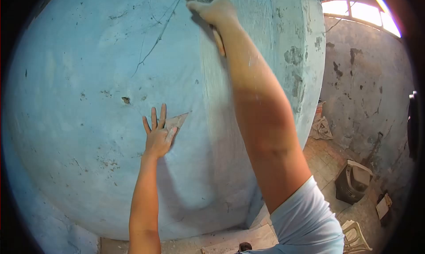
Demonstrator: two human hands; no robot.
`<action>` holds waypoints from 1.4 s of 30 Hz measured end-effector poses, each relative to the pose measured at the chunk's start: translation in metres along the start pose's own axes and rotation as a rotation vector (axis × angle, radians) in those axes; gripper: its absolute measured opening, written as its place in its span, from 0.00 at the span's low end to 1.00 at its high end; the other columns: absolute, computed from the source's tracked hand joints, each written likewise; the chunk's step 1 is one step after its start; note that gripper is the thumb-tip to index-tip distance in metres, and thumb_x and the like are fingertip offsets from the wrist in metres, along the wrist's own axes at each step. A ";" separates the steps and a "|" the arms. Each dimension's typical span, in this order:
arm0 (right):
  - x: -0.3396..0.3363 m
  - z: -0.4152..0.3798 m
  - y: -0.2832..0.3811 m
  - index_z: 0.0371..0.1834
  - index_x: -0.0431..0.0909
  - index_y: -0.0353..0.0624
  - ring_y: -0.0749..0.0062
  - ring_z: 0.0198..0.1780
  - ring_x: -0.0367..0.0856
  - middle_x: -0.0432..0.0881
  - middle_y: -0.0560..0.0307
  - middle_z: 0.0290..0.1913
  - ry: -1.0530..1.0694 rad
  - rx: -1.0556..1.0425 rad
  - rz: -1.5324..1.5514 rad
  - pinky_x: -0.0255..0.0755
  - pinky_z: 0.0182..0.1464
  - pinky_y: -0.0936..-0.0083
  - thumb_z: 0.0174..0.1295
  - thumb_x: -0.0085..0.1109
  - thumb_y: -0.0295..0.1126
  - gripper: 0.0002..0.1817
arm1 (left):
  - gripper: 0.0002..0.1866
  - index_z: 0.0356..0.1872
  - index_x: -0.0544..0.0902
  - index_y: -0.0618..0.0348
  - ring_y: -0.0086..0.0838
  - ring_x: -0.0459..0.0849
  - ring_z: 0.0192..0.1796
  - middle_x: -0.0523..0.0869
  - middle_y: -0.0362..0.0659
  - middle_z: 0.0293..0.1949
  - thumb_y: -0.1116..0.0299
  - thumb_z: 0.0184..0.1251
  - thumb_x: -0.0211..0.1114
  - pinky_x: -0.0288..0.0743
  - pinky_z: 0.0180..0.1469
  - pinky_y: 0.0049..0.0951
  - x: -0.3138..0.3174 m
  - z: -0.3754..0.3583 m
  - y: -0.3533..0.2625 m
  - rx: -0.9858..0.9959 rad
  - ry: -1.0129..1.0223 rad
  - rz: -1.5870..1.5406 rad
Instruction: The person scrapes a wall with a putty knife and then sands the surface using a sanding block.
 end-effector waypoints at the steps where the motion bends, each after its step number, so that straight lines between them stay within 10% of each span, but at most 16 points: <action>1: 0.000 -0.022 -0.010 0.74 0.68 0.27 0.43 0.63 0.88 0.86 0.30 0.62 -0.204 -0.095 0.047 0.80 0.66 0.59 0.48 0.85 0.55 0.58 | 0.36 0.70 0.87 0.46 0.51 0.28 0.91 0.42 0.40 0.92 0.37 0.87 0.38 0.13 0.84 0.65 -0.001 -0.001 -0.001 0.012 -0.042 -0.002; 6: 0.062 -0.176 -0.114 0.76 0.66 0.30 0.49 0.63 0.88 0.87 0.32 0.60 -0.287 -0.106 0.293 0.80 0.65 0.59 0.57 0.83 0.39 0.48 | 0.37 0.67 0.89 0.52 0.50 0.29 0.91 0.41 0.38 0.92 0.38 0.87 0.40 0.17 0.85 0.66 0.002 -0.001 0.001 0.047 -0.122 0.024; 11: 0.123 -0.369 -0.193 0.87 0.39 0.28 0.42 0.62 0.90 0.87 0.24 0.58 -0.119 0.030 0.308 0.81 0.66 0.56 0.63 0.80 0.41 0.64 | 0.33 0.69 0.88 0.51 0.51 0.31 0.91 0.43 0.39 0.92 0.42 0.88 0.42 0.17 0.85 0.66 -0.001 -0.002 -0.002 0.054 -0.154 0.017; 17: 0.180 -0.522 -0.281 0.88 0.39 0.32 0.44 0.61 0.90 0.86 0.29 0.61 -0.053 0.317 0.305 0.81 0.65 0.60 0.59 0.83 0.40 0.66 | 0.32 0.68 0.89 0.48 0.52 0.31 0.91 0.44 0.41 0.92 0.41 0.88 0.43 0.15 0.84 0.65 0.000 -0.001 0.001 0.020 -0.119 0.030; 31: 0.129 -0.343 -0.168 0.87 0.42 0.32 0.41 0.63 0.89 0.85 0.25 0.61 -0.140 0.237 0.419 0.80 0.66 0.58 0.59 0.81 0.39 0.63 | 0.35 0.68 0.89 0.43 0.51 0.28 0.91 0.41 0.40 0.92 0.37 0.88 0.38 0.14 0.84 0.66 0.001 -0.001 0.001 0.042 -0.120 0.007; 42: 0.058 -0.154 -0.077 0.84 0.51 0.27 0.38 0.64 0.87 0.85 0.26 0.62 -0.253 0.005 0.344 0.79 0.68 0.58 0.54 0.82 0.44 0.62 | 0.40 0.66 0.89 0.57 0.51 0.28 0.91 0.41 0.39 0.92 0.36 0.88 0.37 0.15 0.84 0.66 0.000 -0.005 -0.002 0.039 -0.096 -0.030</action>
Point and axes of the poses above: each hand's wrist, its own z-axis towards the middle knuckle, its own x-axis out of the palm, y = z × x, the point moved 10 cm from there along z, towards the middle knuckle
